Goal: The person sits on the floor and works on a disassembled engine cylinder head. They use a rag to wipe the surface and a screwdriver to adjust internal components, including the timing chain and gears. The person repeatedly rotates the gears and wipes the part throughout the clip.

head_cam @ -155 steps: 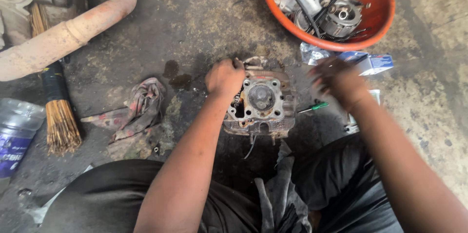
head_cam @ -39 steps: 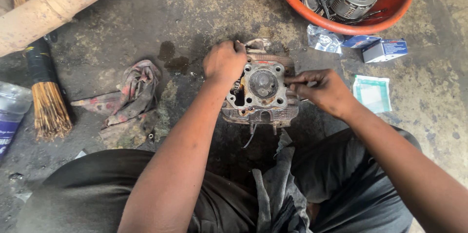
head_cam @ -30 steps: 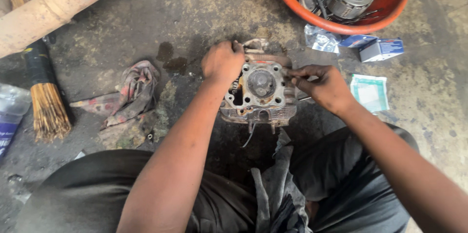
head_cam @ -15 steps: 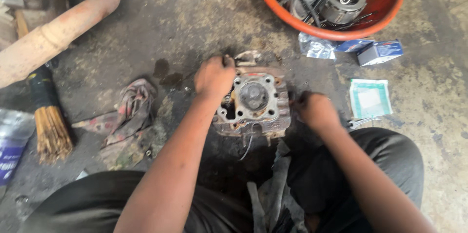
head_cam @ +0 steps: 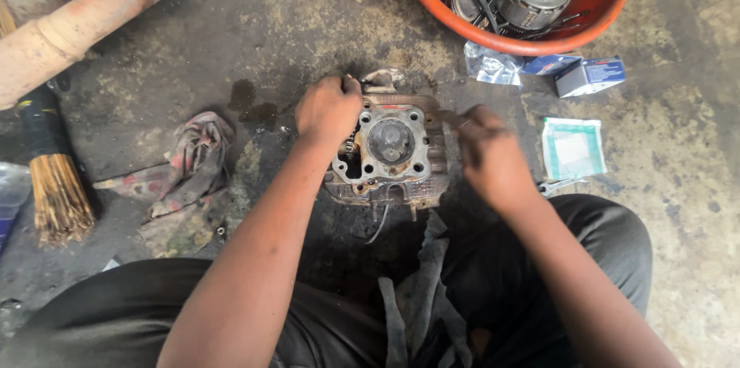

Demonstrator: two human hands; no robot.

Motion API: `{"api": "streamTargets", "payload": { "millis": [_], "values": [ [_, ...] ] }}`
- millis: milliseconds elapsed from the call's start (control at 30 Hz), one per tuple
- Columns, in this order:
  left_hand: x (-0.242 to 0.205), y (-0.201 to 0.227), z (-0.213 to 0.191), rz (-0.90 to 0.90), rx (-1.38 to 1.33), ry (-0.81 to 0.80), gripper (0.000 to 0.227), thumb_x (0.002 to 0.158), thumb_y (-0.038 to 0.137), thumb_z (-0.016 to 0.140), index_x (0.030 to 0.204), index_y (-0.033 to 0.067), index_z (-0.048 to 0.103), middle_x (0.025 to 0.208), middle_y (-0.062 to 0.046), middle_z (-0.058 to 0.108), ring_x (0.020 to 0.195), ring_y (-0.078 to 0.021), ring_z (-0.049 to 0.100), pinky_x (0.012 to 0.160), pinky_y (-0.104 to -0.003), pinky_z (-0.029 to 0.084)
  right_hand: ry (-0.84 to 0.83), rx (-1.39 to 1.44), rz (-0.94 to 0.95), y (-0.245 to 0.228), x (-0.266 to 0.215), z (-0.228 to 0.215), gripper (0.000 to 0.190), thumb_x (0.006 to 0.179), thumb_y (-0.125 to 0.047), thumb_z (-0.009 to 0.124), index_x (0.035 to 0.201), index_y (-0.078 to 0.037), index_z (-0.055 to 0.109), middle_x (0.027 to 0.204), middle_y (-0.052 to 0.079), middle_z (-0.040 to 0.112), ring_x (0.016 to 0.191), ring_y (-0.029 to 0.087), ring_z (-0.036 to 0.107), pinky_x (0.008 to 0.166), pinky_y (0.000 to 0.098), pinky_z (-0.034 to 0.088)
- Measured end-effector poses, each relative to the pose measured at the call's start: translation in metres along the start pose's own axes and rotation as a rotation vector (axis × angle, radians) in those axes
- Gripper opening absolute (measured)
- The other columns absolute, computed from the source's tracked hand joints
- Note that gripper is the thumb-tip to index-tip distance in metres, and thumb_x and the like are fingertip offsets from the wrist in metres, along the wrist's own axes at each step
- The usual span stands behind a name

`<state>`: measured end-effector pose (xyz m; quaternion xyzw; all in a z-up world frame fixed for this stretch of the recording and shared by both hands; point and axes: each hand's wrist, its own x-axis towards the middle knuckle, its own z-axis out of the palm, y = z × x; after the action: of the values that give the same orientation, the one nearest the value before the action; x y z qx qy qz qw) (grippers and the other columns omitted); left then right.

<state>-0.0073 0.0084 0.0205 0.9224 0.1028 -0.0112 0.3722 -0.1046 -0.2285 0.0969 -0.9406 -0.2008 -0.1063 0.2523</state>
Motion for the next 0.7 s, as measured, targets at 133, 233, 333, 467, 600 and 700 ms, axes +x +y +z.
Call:
{"api": "streamTargets", "payload": {
  "millis": [133,233,333,467,600,700],
  "values": [
    [-0.004,0.0,-0.004,-0.013,-0.025,-0.027,0.041,0.098,0.038,0.048,0.097,0.0061,0.074,0.098,-0.022,0.074,0.095,-0.0408,0.071,0.09,-0.053,0.053,-0.086,-0.079,-0.059,-0.022,0.004,0.01,0.051,0.084,0.004,0.062,0.134,-0.006,0.066,0.114,0.02,0.063,0.099,0.041,0.064,0.085,0.0469,0.052],
    [-0.002,0.0,0.004,-0.033,-0.012,-0.031,0.041,0.098,0.039,0.048,0.098,0.0072,0.074,0.096,-0.022,0.075,0.095,-0.0412,0.071,0.09,-0.052,0.053,-0.072,-0.086,-0.055,-0.025,-0.005,0.021,0.049,0.087,0.001,0.063,0.135,-0.004,0.064,0.118,0.019,0.061,0.109,0.04,0.059,0.093,0.0469,0.05],
    [0.003,-0.003,0.006,-0.031,0.02,0.005,0.041,0.097,0.041,0.05,0.097,0.0076,0.075,0.097,-0.022,0.074,0.095,-0.0418,0.07,0.088,-0.052,0.053,-0.083,-0.189,0.0,-0.032,-0.014,0.026,0.046,0.088,0.0,0.062,0.134,-0.007,0.067,0.11,0.014,0.062,0.107,0.036,0.057,0.091,0.0479,0.045],
    [0.007,-0.002,0.008,-0.032,0.019,-0.008,0.043,0.098,0.042,0.049,0.095,0.0081,0.075,0.097,-0.021,0.074,0.093,-0.0416,0.071,0.086,-0.052,0.054,-0.135,-0.271,0.102,-0.032,-0.004,0.025,0.047,0.082,-0.003,0.063,0.128,-0.012,0.071,0.101,0.008,0.065,0.1,0.03,0.055,0.084,0.0493,0.035],
    [0.003,-0.008,0.011,-0.008,-0.009,0.017,0.043,0.098,0.04,0.049,0.091,0.0084,0.077,0.094,-0.021,0.074,0.091,-0.0425,0.071,0.086,-0.053,0.055,-0.118,-0.347,0.031,-0.038,-0.017,0.025,0.052,0.083,0.0,0.06,0.134,-0.011,0.069,0.107,0.009,0.063,0.101,0.03,0.054,0.086,0.048,0.035],
    [0.008,-0.009,0.016,0.059,0.069,0.082,0.043,0.097,0.04,0.051,0.088,0.0065,0.076,0.09,-0.023,0.073,0.087,-0.0428,0.071,0.082,-0.054,0.055,-0.033,-0.374,-0.006,-0.037,-0.013,0.033,0.055,0.078,0.001,0.06,0.131,-0.013,0.069,0.119,0.006,0.065,0.105,0.029,0.055,0.089,0.0496,0.036]
  ]
}}
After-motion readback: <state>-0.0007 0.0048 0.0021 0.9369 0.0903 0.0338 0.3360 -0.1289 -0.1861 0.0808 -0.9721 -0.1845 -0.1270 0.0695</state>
